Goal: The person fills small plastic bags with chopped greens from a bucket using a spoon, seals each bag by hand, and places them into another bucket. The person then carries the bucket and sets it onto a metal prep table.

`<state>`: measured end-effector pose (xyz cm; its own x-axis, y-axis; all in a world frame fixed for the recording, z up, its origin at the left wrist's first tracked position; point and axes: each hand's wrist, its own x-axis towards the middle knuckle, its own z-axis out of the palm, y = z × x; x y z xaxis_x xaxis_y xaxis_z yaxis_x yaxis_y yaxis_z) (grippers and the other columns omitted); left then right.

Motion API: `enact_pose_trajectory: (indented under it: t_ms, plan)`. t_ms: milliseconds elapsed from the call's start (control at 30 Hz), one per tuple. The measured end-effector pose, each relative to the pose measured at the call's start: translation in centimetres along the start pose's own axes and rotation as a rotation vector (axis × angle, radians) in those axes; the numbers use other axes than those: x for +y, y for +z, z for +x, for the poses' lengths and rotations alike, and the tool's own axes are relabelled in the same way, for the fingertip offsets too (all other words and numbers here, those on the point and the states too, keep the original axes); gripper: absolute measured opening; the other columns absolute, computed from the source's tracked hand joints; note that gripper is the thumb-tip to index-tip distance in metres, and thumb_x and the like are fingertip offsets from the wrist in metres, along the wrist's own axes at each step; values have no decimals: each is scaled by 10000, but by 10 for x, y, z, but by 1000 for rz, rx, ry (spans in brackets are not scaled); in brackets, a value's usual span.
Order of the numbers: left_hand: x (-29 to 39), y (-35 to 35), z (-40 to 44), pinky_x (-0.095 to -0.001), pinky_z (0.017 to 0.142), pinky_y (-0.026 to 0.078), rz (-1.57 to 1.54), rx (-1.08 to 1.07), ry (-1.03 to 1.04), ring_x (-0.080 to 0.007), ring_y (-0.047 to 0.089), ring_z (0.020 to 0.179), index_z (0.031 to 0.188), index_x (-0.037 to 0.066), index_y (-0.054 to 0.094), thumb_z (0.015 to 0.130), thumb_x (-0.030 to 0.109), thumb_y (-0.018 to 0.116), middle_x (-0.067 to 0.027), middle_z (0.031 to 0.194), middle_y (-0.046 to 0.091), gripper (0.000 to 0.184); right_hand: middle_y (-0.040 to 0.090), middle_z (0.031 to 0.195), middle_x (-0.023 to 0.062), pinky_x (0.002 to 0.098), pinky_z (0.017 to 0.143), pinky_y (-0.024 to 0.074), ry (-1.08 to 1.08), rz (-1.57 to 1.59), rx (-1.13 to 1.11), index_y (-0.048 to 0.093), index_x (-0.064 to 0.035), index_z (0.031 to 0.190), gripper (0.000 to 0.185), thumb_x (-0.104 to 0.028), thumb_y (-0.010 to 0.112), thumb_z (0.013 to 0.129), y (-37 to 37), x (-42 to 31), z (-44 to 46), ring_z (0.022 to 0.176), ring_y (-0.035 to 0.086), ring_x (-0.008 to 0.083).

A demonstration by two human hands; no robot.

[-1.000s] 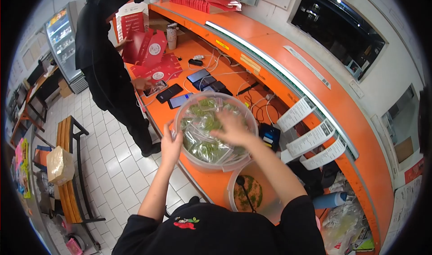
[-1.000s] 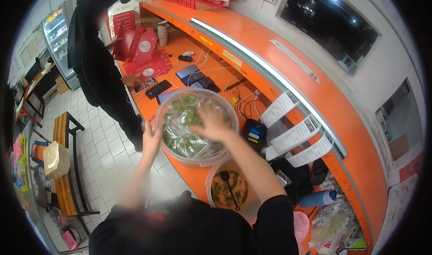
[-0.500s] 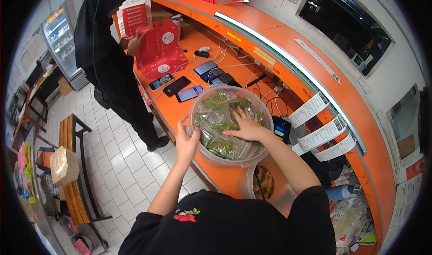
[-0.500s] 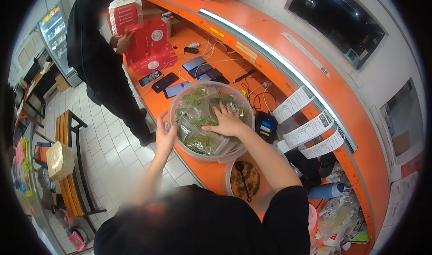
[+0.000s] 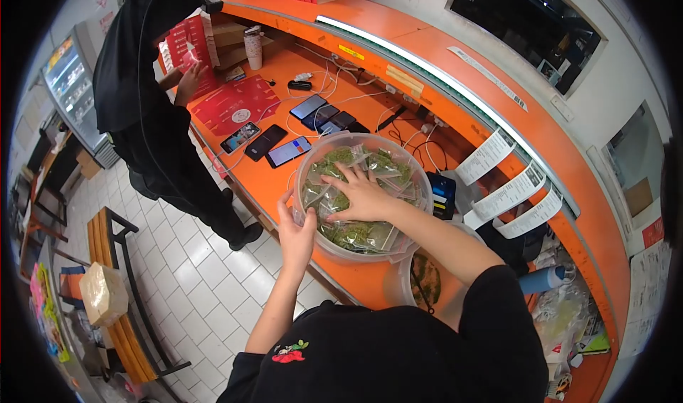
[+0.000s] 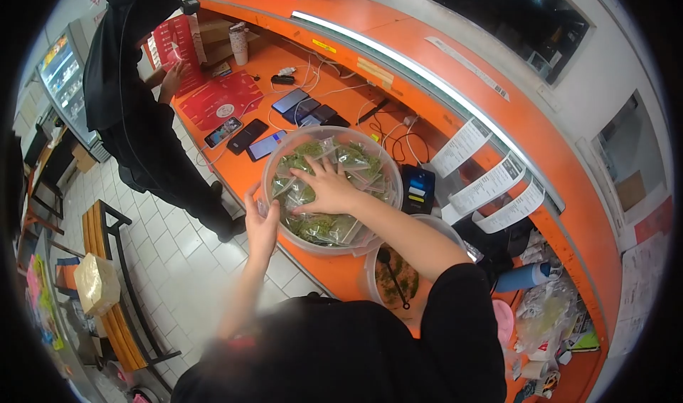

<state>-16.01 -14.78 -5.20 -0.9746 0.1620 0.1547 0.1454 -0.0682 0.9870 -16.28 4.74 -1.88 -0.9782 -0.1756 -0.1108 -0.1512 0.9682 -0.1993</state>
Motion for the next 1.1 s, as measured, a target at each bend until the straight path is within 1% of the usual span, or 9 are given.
enact_pose_trajectory:
  t_ms: [133,267,400,567,633,733,867,967,1100]
  plan:
    - [0,1,3,-276,702,483,11,30,0,-143,617,790,1332,62,381,870,50,584,-113,929,654,505,271,1527,203,598,1084,257,30,107,-184,395,-226,1454,823,-604,669,777,-37,-14,-7,1383,296,428]
    - [-11,3,4,-272,690,480,-66,26,13,-141,612,787,1332,66,370,868,41,578,-111,940,652,509,288,1518,198,575,1117,202,-82,-135,378,384,-217,1465,849,-644,642,777,-49,-13,-5,1400,267,396]
    - [-9,0,4,-274,708,482,-38,-6,-65,-144,613,799,1330,53,359,874,43,564,-122,971,652,500,111,1586,185,563,1172,37,34,119,18,240,-279,1521,945,-720,595,763,9,30,6,1465,78,387]
    - [-10,1,4,-271,700,478,-29,2,-47,-136,599,796,1333,51,353,881,41,556,-114,980,641,496,27,1594,196,643,1137,71,-61,64,-37,174,-316,1533,1061,-666,714,690,-63,-3,-45,1451,17,454]
    - [-10,2,6,-270,700,477,-44,1,-45,-135,597,802,1334,50,349,880,36,556,-110,985,637,499,-5,1590,214,705,1097,105,-6,-42,-293,146,-330,1535,1179,-526,837,600,-69,-8,-63,1430,-4,509]
    - [-9,1,4,-269,705,475,-74,-6,-67,-132,591,811,1337,56,342,878,28,556,-111,985,631,507,-16,1587,223,740,1056,169,98,-95,-254,135,-334,1533,1280,-392,904,512,-28,-3,-58,1419,1,535]
    - [-5,2,6,-260,703,463,-71,-26,-116,-122,568,801,1335,68,344,883,23,549,-121,980,616,499,268,1494,258,624,1004,371,8,-91,8,238,-272,1506,1140,-282,888,570,-18,5,-37,1339,314,514]
    - [-8,1,11,-257,725,464,-71,-44,-81,-124,574,808,1343,61,340,891,45,548,-116,991,620,497,508,1254,174,463,897,488,39,30,149,404,-187,1398,942,-202,860,573,-26,27,-21,1088,584,363]
    - [-5,4,12,-253,731,460,-46,-31,-78,-120,573,806,1344,54,340,894,50,551,-109,991,623,497,416,1388,201,536,1006,412,98,92,127,329,-233,1456,1006,-295,853,600,-33,27,-27,1261,455,415]
